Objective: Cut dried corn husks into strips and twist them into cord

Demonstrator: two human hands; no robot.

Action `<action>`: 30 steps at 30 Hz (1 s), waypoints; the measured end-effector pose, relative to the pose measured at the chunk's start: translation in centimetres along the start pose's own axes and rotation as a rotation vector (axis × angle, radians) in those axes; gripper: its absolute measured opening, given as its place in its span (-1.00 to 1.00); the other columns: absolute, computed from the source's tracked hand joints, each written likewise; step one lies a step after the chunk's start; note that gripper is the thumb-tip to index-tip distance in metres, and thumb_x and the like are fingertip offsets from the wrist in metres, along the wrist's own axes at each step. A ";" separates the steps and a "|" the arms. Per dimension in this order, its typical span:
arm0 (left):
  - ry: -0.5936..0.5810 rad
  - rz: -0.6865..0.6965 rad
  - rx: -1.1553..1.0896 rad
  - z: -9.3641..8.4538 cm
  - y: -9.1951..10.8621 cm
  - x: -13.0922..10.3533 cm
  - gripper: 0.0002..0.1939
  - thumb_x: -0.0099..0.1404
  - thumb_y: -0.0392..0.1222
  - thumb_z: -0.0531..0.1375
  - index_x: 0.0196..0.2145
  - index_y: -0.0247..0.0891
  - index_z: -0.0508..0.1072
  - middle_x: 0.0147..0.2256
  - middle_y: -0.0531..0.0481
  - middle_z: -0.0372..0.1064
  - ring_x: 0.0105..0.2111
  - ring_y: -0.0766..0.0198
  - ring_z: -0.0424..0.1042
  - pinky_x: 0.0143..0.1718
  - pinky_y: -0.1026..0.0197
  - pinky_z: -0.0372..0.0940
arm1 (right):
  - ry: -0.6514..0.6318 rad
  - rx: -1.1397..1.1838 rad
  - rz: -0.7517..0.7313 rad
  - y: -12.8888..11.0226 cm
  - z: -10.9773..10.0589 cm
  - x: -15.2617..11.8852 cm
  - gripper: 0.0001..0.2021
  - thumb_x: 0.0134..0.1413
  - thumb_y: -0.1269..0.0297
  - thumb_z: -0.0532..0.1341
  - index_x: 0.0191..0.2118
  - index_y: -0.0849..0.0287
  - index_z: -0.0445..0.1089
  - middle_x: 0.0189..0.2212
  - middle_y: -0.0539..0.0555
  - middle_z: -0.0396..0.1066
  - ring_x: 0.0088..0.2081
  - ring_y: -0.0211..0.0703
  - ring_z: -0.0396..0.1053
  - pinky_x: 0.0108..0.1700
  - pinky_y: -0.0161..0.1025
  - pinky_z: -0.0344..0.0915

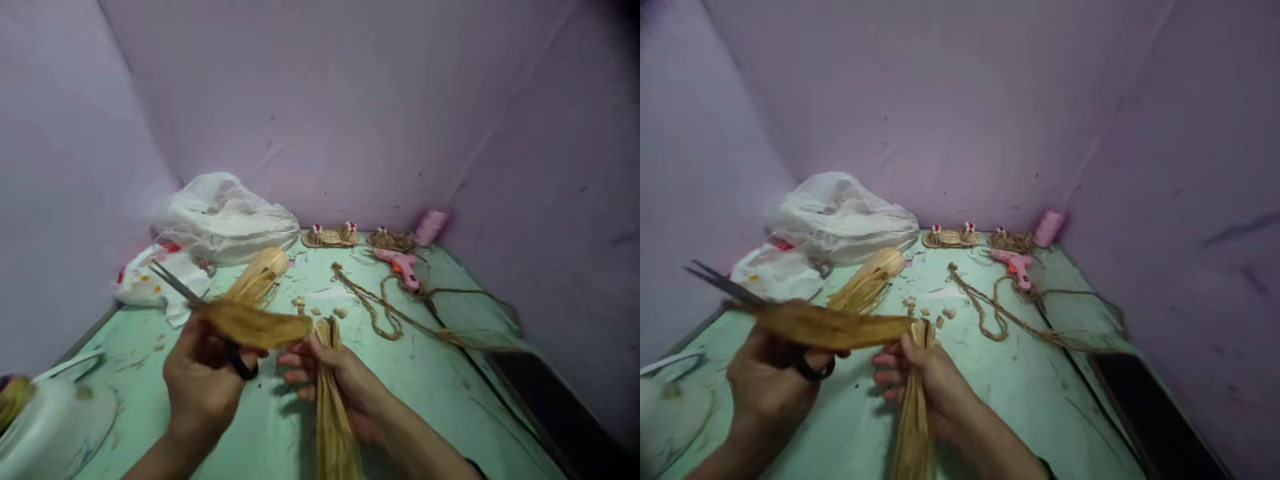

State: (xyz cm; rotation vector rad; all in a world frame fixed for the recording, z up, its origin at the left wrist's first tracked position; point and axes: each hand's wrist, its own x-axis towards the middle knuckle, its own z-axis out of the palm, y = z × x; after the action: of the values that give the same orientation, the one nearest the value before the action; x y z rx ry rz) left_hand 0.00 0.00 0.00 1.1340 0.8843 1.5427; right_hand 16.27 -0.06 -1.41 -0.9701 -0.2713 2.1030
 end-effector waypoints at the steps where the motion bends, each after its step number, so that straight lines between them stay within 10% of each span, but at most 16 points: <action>1: -0.002 0.008 -0.022 0.6 -0.1 -0.2 -0.69 0.23 -0.10 0.12 -0.10 -0.28 0.34 -0.18 -0.07 0.36 -0.26 0.23 0.39 -0.27 0.09 0.34 | 0.014 0.034 -0.065 -0.2 0.1 -0.1 -0.72 0.12 0.22 0.12 -0.36 0.38 0.42 -0.44 0.15 0.46 -0.50 -0.27 0.41 -0.52 -0.40 0.29; 5: -0.095 0.144 0.120 2.1 -0.6 -1.7 -0.81 0.04 -0.28 0.28 -0.34 -0.20 0.41 -0.49 0.05 0.41 -0.47 0.27 0.42 -0.48 0.29 0.32 | 0.083 0.135 -0.191 -1.3 0.1 -0.4 -0.77 0.02 0.21 0.22 -0.36 0.34 0.43 -0.54 0.08 0.44 -0.55 -0.31 0.37 -0.47 -0.39 0.32; 15: -0.649 0.704 0.641 3.2 -3.1 -3.4 -0.59 -0.03 -0.50 0.01 -0.22 -0.18 0.32 -0.56 0.06 0.39 -0.64 0.37 0.32 -0.61 0.37 0.19 | 0.243 0.112 -0.230 -3.1 -0.2 -0.7 -0.75 0.14 0.30 0.10 -0.39 0.36 0.43 -0.54 0.10 0.46 -0.62 -0.31 0.35 -0.55 -0.37 0.32; 24: -0.092 -0.206 0.504 2.8 0.2 -0.4 -0.65 -0.04 -0.20 0.26 -0.25 -0.25 0.30 -0.48 0.02 0.42 -0.49 0.29 0.42 -0.49 0.33 0.30 | -0.072 -0.050 0.130 -3.1 -2.1 -0.2 -0.77 -0.08 0.52 0.08 -0.28 0.39 0.42 -0.46 0.12 0.47 -0.55 -0.32 0.38 -0.52 -0.41 0.31; 30: -0.034 -0.490 0.413 2.8 0.9 1.3 -0.48 -0.18 -0.06 0.32 -0.26 -0.30 0.26 -0.66 0.13 0.29 -0.67 0.40 0.21 -0.70 0.39 0.09 | 0.076 -0.373 -0.183 -0.5 -1.3 0.0 -0.72 -0.17 0.15 0.29 -0.41 0.29 0.37 -0.58 0.01 0.36 -0.59 -0.31 0.27 -0.55 -0.35 0.20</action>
State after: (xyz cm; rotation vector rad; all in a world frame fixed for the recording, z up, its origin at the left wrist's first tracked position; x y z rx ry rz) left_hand 2.32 1.00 1.97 1.1132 1.3818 0.9608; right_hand 17.48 0.12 -2.08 -1.1884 -0.7044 1.8789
